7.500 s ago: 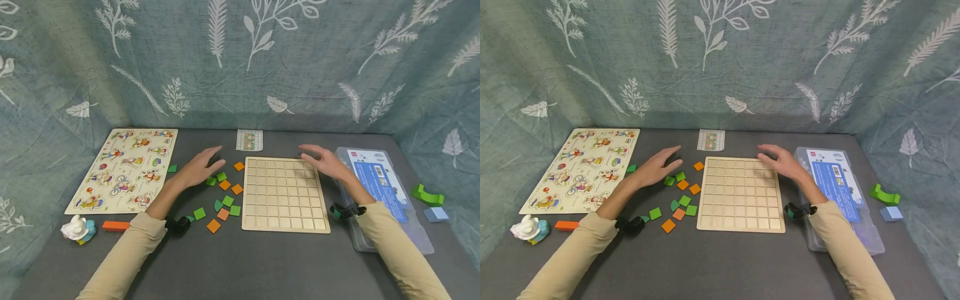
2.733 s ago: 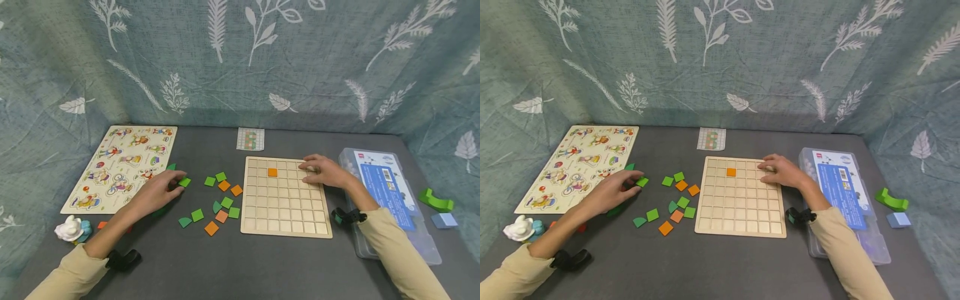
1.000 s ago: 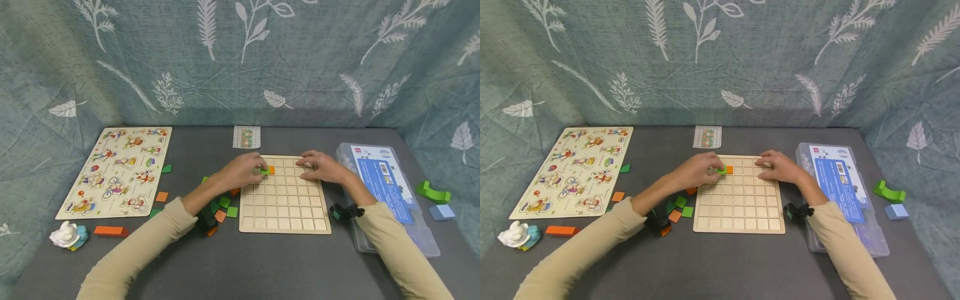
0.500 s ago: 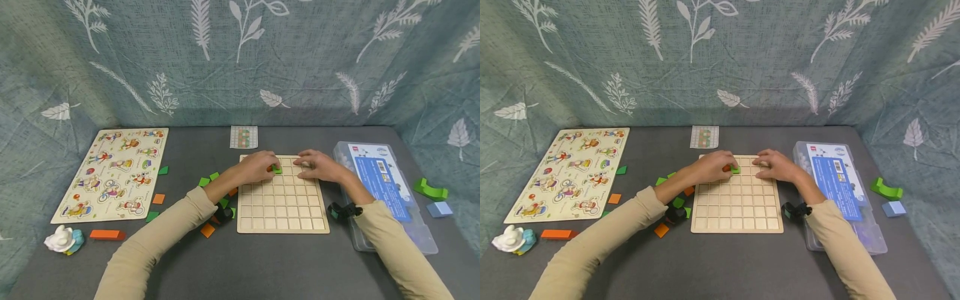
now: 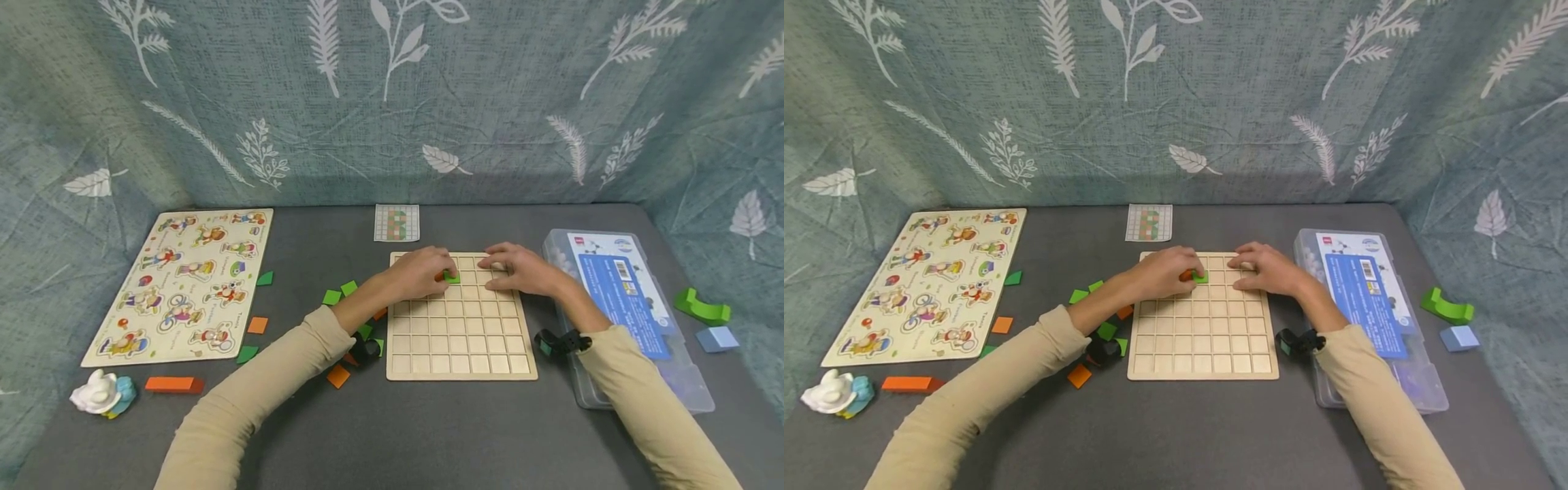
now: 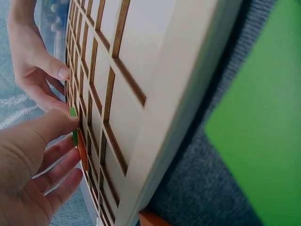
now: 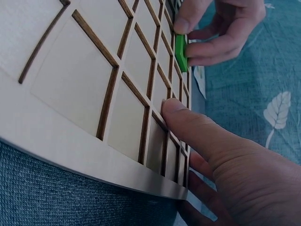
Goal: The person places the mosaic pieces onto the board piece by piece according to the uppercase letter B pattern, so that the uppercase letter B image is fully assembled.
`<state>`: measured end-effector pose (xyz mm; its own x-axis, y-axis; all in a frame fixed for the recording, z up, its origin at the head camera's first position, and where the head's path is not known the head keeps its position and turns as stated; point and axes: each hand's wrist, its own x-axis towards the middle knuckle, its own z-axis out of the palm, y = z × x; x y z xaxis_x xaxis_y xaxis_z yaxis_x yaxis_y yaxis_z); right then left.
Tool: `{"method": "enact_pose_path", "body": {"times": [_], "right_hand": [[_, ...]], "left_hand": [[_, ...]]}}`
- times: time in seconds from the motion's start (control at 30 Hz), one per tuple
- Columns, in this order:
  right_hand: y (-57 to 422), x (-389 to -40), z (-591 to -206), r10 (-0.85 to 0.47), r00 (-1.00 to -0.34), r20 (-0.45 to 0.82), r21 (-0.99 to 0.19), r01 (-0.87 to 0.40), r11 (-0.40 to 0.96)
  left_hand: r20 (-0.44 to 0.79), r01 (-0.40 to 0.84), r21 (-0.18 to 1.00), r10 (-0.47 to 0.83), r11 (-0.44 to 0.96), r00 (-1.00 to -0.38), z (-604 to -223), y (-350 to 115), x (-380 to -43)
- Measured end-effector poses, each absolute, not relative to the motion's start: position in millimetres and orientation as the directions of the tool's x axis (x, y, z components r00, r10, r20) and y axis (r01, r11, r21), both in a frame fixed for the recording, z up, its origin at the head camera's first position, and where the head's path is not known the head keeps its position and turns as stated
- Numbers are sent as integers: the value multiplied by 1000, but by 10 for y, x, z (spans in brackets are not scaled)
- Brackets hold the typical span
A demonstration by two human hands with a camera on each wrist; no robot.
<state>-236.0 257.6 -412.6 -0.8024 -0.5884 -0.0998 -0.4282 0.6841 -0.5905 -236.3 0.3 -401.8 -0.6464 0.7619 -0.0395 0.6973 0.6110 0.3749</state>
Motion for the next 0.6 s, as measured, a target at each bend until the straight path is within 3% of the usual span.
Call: {"method": "enact_pose_path", "body": {"times": [0.6], "right_hand": [[2550, -2351, -4117, -584, -802, -127, -600, -407, 689]], "left_hand": [[-28, 682, 373, 743, 629, -669, -4038, -9, -2335]]}}
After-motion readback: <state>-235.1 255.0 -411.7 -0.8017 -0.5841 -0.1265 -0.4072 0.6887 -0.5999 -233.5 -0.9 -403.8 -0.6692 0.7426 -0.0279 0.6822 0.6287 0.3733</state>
